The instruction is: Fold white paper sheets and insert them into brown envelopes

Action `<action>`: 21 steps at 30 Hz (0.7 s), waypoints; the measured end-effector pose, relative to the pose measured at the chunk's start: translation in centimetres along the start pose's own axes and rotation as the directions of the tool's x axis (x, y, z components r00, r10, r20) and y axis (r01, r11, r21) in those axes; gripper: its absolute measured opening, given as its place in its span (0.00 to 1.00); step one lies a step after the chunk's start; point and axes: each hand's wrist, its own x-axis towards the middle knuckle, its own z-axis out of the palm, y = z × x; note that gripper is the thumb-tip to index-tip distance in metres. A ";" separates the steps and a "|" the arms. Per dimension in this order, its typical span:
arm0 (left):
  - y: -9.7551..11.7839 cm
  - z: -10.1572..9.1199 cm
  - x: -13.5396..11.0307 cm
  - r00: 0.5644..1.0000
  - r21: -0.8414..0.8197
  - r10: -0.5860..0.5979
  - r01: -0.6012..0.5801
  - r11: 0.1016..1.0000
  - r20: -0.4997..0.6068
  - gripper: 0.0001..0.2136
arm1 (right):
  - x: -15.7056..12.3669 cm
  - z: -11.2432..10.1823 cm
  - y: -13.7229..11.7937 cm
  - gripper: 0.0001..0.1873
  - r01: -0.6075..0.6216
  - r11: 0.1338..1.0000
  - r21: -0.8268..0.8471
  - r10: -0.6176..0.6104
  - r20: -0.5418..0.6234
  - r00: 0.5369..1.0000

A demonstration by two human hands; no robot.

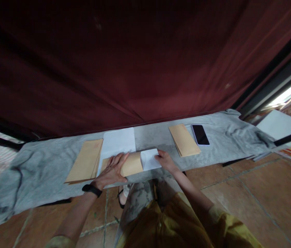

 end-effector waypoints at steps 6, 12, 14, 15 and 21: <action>0.1 -0.1 0.1 1.000 0.015 0.014 -0.014 1.000 0.012 0.59 | -0.6 2.8 -0.6 0.07 -0.010 0.999 -0.036 0.010 -0.023 1.000; 0.1 -0.1 0.0 1.000 0.020 0.015 -0.015 1.000 0.015 0.59 | -0.7 3.4 -0.2 0.09 -0.119 0.993 0.014 0.119 -0.025 0.993; 0.0 0.0 0.1 1.000 0.018 0.018 -0.019 1.000 0.010 0.60 | -0.9 3.2 0.1 0.09 -0.180 0.982 0.054 0.182 -0.026 0.983; 0.0 0.0 0.1 1.000 0.016 0.024 -0.024 1.000 0.007 0.60 | -1.0 3.1 0.2 0.09 -0.197 0.978 0.062 0.199 -0.021 0.980; 0.3 0.1 0.4 0.999 0.012 0.048 -0.048 0.999 0.004 0.61 | -1.0 4.2 -0.3 0.09 -0.223 0.975 -0.026 0.223 0.002 0.975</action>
